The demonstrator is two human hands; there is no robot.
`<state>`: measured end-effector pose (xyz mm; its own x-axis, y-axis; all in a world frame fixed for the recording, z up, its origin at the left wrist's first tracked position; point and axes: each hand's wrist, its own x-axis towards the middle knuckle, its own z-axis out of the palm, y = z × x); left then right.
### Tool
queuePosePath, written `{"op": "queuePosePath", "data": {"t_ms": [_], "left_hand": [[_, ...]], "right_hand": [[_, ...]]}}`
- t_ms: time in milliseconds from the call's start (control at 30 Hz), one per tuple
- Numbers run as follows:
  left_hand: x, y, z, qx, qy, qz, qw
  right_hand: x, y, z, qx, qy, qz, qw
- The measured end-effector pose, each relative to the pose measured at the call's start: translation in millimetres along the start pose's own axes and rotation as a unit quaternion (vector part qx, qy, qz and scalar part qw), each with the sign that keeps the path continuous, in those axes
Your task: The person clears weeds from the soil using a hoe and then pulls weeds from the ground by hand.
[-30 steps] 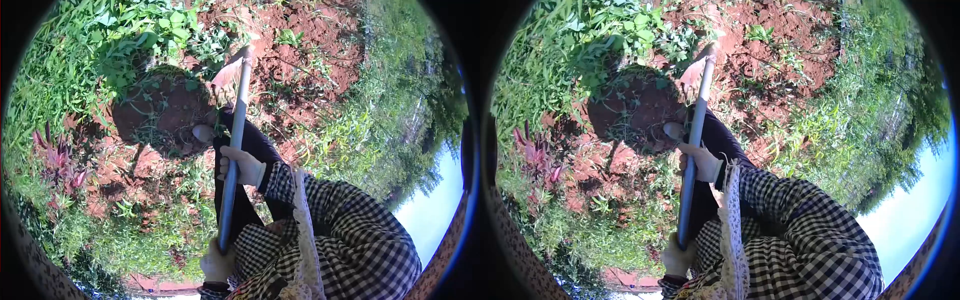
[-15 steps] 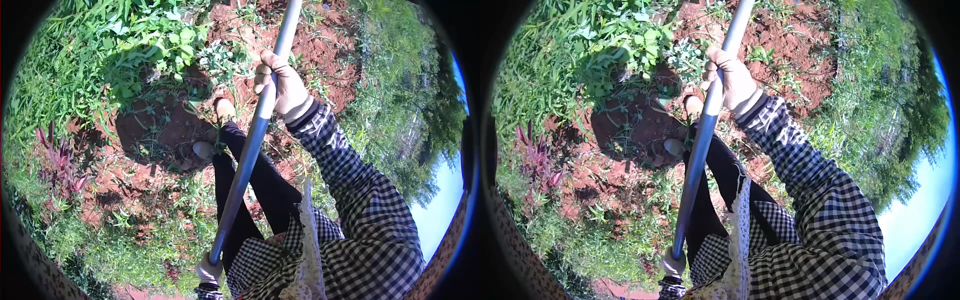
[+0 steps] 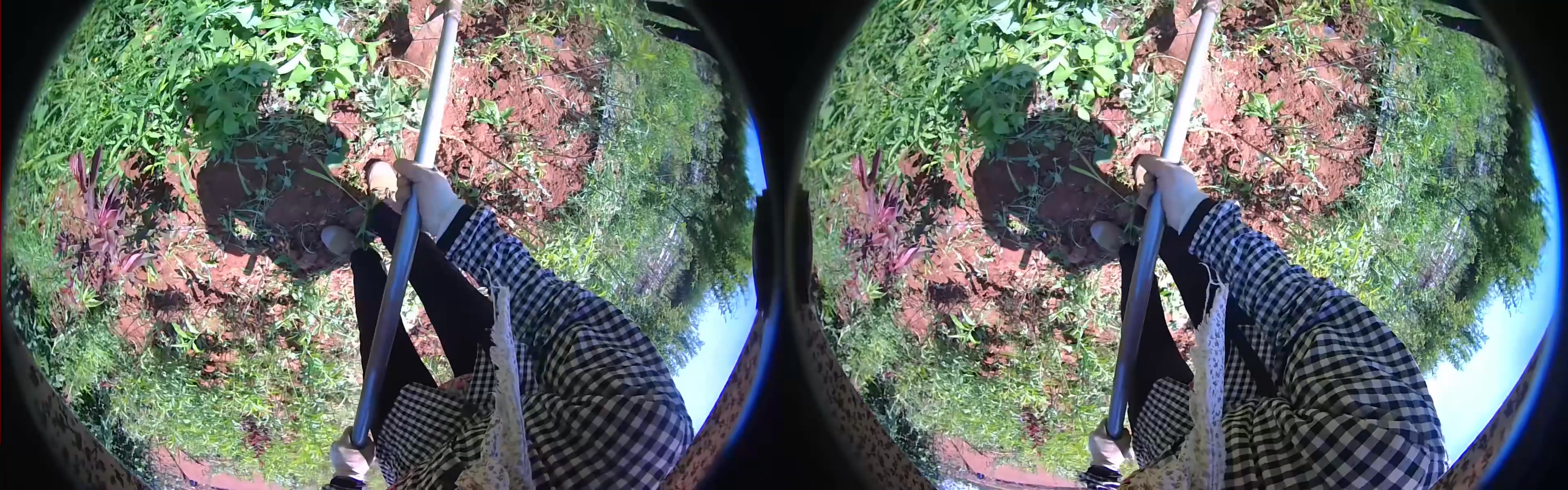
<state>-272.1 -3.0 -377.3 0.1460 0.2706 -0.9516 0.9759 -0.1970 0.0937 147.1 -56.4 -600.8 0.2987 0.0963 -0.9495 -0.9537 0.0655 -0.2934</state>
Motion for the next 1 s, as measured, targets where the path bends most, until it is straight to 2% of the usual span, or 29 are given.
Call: {"op": "queuePosePath", "data": {"t_ms": [33,100,167,200,300,367,400,433,467,500,533,567,600,633,667,700,733,800,867,900,933,967,1000], "left_hand": [[10.2,18.1,-8.1,0.019,-0.006,0.022,1.000],[30.9,25.5,-1.7,0.084,-0.020,0.018,0.996],[46.6,47.6,1.2,0.071,-0.010,0.021,0.997],[50.2,56.8,2.5,0.061,0.002,0.017,0.998],[40.8,76.6,-6.6,0.007,-0.024,-0.011,1.000],[14.8,45.2,1.8,0.002,-0.061,-0.052,0.997],[2.1,32.1,4.3,-0.018,-0.072,-0.065,0.995],[-6.2,25.8,-0.5,0.036,-0.094,-0.100,0.990],[-15.0,23.6,-4.5,0.015,-0.075,-0.077,0.994],[-19.9,22.9,-5.3,-0.008,-0.052,-0.055,0.997],[-18.8,18.2,-1.7,0.000,-0.089,-0.106,0.990],[-16.4,15.1,4.5,-0.002,-0.077,-0.094,0.993],[-11.2,24.2,2.8,-0.002,-0.070,-0.082,0.994],[-4.0,35.1,-0.1,0.027,-0.108,-0.100,0.989],[3.1,32.1,9.1,0.025,-0.084,-0.071,0.994],[9.2,29.4,19.3,0.023,-0.060,-0.044,0.997],[17.3,53.0,6.9,-0.009,-0.084,-0.038,0.996],[23.2,64.3,6.7,-0.013,-0.066,-0.017,0.998],[16.0,66.7,1.4,-0.017,-0.062,-0.009,0.998],[5.9,61.8,-1.3,-0.005,-0.078,-0.040,0.996],[-5.3,54.1,-3.1,0.004,-0.092,-0.070,0.993],[-25.9,31.7,-2.0,-0.041,-0.091,-0.046,0.994],[-41.1,17.0,-4.9,-0.025,-0.090,-0.050,0.994]], "right_hand": [[1.2,-12.9,2.6,0.056,-0.034,-0.002,0.998],[-11.0,-47.7,14.9,0.002,-0.052,-0.064,0.997],[3.3,-71.0,21.8,-0.019,-0.088,-0.119,0.989],[13.1,-80.6,25.5,-0.020,-0.103,-0.111,0.988],[47.6,-59.9,24.5,-0.106,-0.090,-0.138,0.981],[64.4,-0.1,2.3,-0.123,-0.072,-0.078,0.987],[36.9,8.2,9.0,-0.195,-0.035,-0.026,0.980],[35.4,25.1,-4.1,-0.200,-0.070,-0.043,0.976],[28.0,30.0,-2.3,-0.088,-0.035,0.038,0.995],[25.5,33.7,-5.4,-0.063,-0.027,0.034,0.997],[24.1,32.3,-6.2,-0.080,-0.003,0.032,0.996],[18.2,24.3,-2.0,-0.067,0.001,0.026,0.997],[14.7,12.1,-0.1,-0.085,-0.031,0.007,0.996],[19.8,3.6,2.3,-0.056,-0.014,-0.012,0.998],[14.7,-10.5,8.1,-0.083,-0.013,-0.047,0.995],[19.2,-26.7,8.7,-0.005,-0.059,-0.036,0.998],[11.1,-44.1,19.9,-0.115,-0.029,-0.080,0.990],[24.4,-59.3,21.6,-0.159,-0.074,-0.127,0.976],[40.7,-48.2,18.4,-0.186,-0.048,-0.125,0.973],[30.2,-31.4,19.7,-0.213,-0.016,-0.107,0.971],[35.7,-4.5,3.3,-0.203,-0.073,-0.075,0.974],[20.4,16.1,-2.4,-0.172,-0.057,-0.027,0.983],[4.5,36.5,-7.4,-0.139,-0.037,0.021,0.989]]}}
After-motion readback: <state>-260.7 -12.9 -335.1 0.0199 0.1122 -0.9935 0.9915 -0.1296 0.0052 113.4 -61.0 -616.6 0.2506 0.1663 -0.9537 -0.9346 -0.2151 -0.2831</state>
